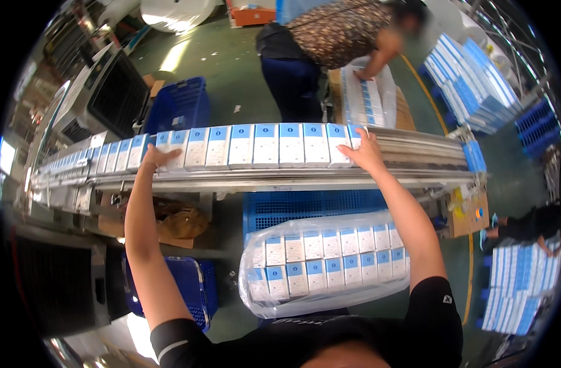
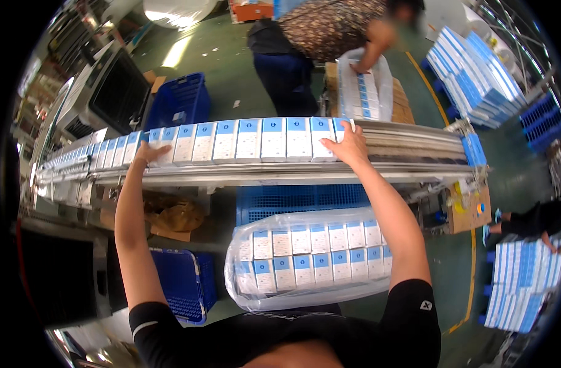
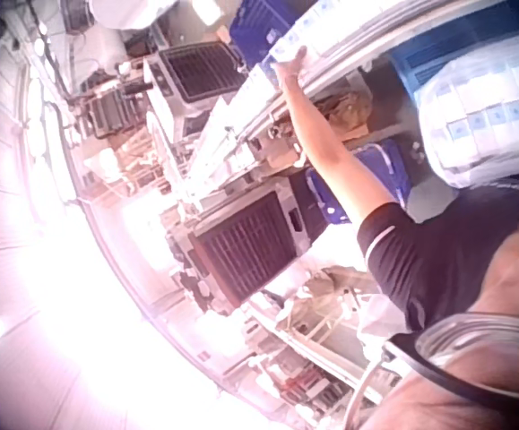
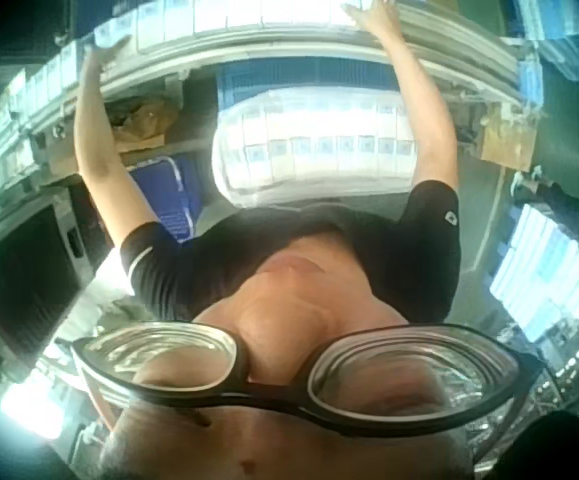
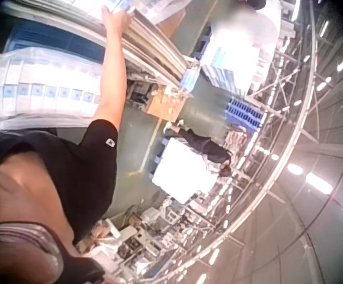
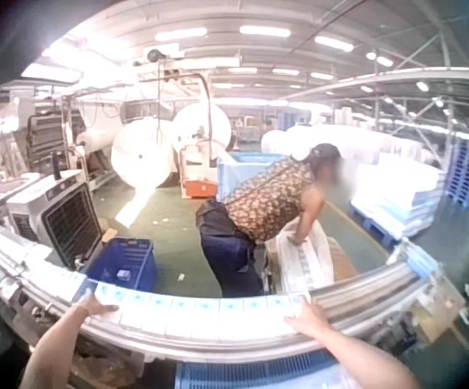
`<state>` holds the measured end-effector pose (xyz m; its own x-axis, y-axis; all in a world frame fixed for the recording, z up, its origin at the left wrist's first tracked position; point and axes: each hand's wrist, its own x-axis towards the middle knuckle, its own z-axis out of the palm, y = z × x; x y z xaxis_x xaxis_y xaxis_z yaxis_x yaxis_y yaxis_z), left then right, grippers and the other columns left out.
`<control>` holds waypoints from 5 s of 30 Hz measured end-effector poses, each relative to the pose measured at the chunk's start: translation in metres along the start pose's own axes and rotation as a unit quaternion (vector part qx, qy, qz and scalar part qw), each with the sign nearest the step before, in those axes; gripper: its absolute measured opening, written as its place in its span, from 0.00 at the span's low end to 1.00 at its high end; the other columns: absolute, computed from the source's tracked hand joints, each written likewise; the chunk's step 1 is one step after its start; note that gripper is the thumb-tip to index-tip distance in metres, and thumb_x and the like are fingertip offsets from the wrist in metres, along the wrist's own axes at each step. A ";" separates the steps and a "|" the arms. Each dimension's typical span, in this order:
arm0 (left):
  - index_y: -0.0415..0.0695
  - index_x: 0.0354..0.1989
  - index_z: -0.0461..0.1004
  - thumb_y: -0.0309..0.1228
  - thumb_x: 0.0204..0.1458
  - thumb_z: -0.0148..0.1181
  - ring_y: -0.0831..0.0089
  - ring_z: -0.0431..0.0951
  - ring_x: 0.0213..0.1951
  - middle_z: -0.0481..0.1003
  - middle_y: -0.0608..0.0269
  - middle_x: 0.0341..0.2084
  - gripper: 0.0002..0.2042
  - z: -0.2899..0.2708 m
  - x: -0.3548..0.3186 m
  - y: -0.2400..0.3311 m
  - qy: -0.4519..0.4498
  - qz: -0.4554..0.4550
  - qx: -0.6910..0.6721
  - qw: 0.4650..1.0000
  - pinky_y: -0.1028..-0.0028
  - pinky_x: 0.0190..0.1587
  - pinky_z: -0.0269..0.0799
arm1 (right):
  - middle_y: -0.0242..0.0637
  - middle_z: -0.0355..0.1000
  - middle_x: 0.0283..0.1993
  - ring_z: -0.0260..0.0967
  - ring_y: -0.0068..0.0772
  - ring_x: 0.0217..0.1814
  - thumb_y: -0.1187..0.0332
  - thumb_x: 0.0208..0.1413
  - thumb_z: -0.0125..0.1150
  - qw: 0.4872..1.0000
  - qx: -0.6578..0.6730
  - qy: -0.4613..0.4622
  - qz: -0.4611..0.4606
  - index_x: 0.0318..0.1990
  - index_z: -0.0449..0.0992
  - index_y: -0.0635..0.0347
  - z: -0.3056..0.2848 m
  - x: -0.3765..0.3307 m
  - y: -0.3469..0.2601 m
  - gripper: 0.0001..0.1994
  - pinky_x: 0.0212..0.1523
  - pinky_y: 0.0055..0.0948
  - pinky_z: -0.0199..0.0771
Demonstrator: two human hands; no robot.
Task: The person packs rows of boxed products into a large plastic liner bag, then places the filled bag into a blue shipping crate and prepares a new bag for the next batch.
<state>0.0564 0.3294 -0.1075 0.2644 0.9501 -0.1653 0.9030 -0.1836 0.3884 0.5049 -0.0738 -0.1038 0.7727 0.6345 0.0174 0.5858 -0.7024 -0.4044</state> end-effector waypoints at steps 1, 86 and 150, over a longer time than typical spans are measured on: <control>0.20 0.58 0.50 0.61 0.24 0.75 0.54 0.74 0.52 0.70 0.34 0.50 0.63 0.009 -0.007 0.006 0.048 -0.018 0.034 0.998 0.67 0.54 0.70 | 0.50 0.58 0.60 0.62 0.55 0.60 0.40 0.40 0.67 1.000 -0.003 -0.016 0.003 0.61 0.62 0.51 -0.006 0.003 0.013 0.42 0.58 0.44 0.66; 0.40 0.60 0.61 0.44 0.45 0.67 0.52 0.70 0.52 0.67 0.49 0.54 0.35 0.187 -0.388 0.106 -0.127 0.424 0.062 0.895 0.63 0.53 0.68 | 0.50 0.70 0.52 0.64 0.52 0.57 0.62 0.47 0.67 0.973 -0.151 -0.146 -0.093 0.53 0.69 0.62 -0.119 -0.231 0.291 0.25 0.58 0.42 0.63; 0.34 0.54 0.67 0.58 0.46 0.59 0.50 0.64 0.57 0.67 0.41 0.52 0.38 0.028 -0.074 0.065 0.193 -0.060 0.140 0.969 0.59 0.59 0.59 | 0.60 0.65 0.56 0.63 0.56 0.59 0.49 0.48 0.65 0.997 0.076 0.029 -0.017 0.60 0.59 0.72 -0.017 -0.003 0.071 0.40 0.58 0.41 0.65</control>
<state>0.1053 0.2404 -0.0958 0.0552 0.9824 0.1783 0.9902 -0.0768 0.1164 0.5486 -0.1308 -0.1172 0.7687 0.6341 0.0837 0.5709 -0.6213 -0.5367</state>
